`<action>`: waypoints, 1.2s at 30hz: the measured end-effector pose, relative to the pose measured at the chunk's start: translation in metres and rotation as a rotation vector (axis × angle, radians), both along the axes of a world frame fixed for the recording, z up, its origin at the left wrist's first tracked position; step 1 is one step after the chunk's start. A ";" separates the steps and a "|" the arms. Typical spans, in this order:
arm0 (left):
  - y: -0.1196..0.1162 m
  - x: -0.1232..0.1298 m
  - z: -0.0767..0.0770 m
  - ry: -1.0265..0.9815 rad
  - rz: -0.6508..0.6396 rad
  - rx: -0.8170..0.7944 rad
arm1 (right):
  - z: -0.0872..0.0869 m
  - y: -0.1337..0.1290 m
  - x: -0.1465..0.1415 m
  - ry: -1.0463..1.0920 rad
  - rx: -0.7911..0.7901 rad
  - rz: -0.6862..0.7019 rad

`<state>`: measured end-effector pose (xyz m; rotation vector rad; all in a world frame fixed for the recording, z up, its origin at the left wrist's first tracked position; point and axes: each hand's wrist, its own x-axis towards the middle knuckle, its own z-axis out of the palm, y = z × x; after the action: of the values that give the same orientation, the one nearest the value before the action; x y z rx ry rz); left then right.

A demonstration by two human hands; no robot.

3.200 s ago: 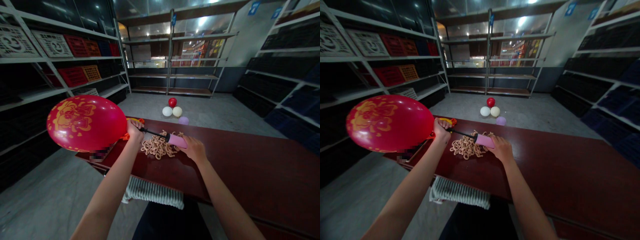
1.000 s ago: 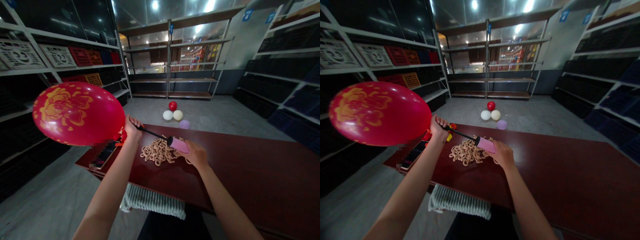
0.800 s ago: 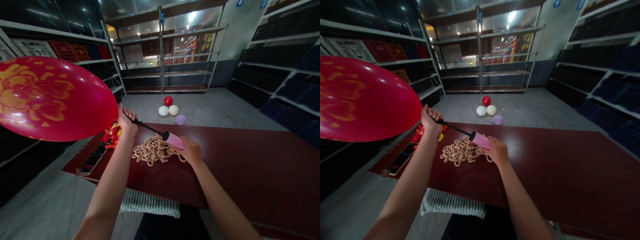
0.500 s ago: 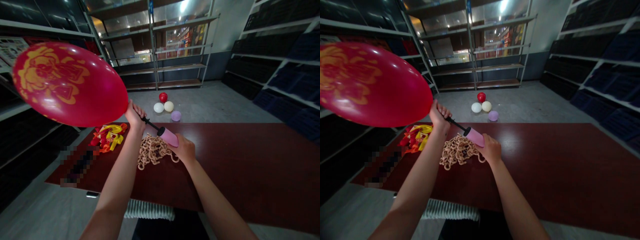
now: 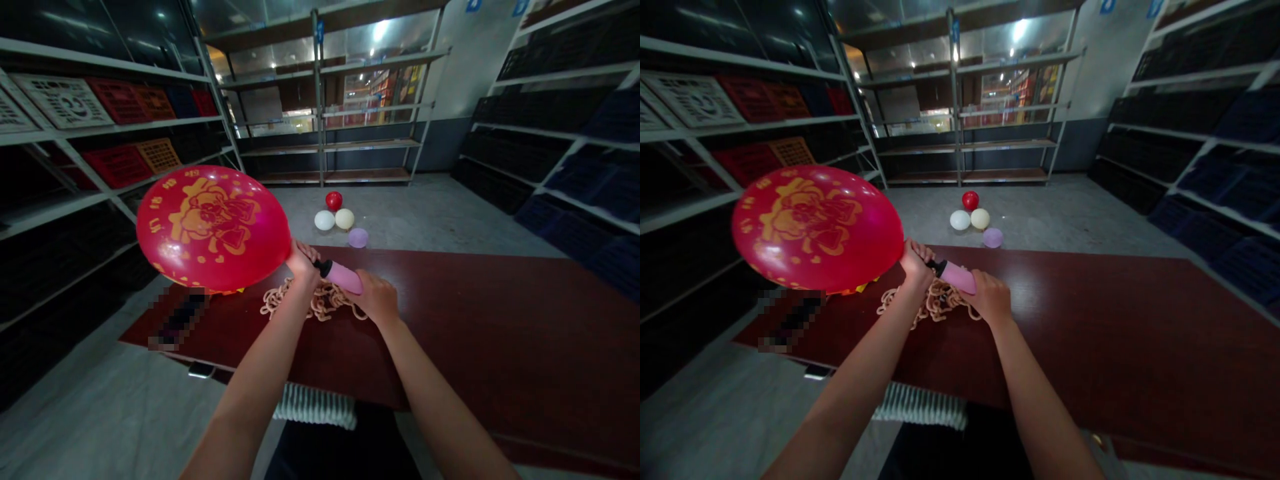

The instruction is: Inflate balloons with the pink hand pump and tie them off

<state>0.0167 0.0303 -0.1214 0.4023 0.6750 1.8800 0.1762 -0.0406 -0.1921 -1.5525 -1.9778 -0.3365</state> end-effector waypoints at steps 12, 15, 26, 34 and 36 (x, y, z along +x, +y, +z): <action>-0.028 -0.069 -0.001 -0.132 0.152 -0.076 | 0.003 -0.008 -0.005 -0.132 0.007 0.129; -0.031 -0.090 0.010 -0.121 0.171 -0.067 | -0.001 -0.004 -0.002 -0.121 0.035 0.141; -0.035 -0.125 0.072 0.051 0.113 0.033 | 0.001 -0.003 -0.005 0.019 0.020 0.183; -0.012 -0.075 0.108 0.170 0.097 0.083 | -0.003 0.003 0.001 0.141 0.053 0.069; -0.002 -0.064 0.114 0.188 0.062 0.088 | -0.003 0.005 0.001 0.161 0.044 0.045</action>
<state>-0.0472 0.0280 -0.0071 0.6276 0.7382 1.9515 0.1775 -0.0351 -0.1956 -1.4576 -1.8659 -0.2276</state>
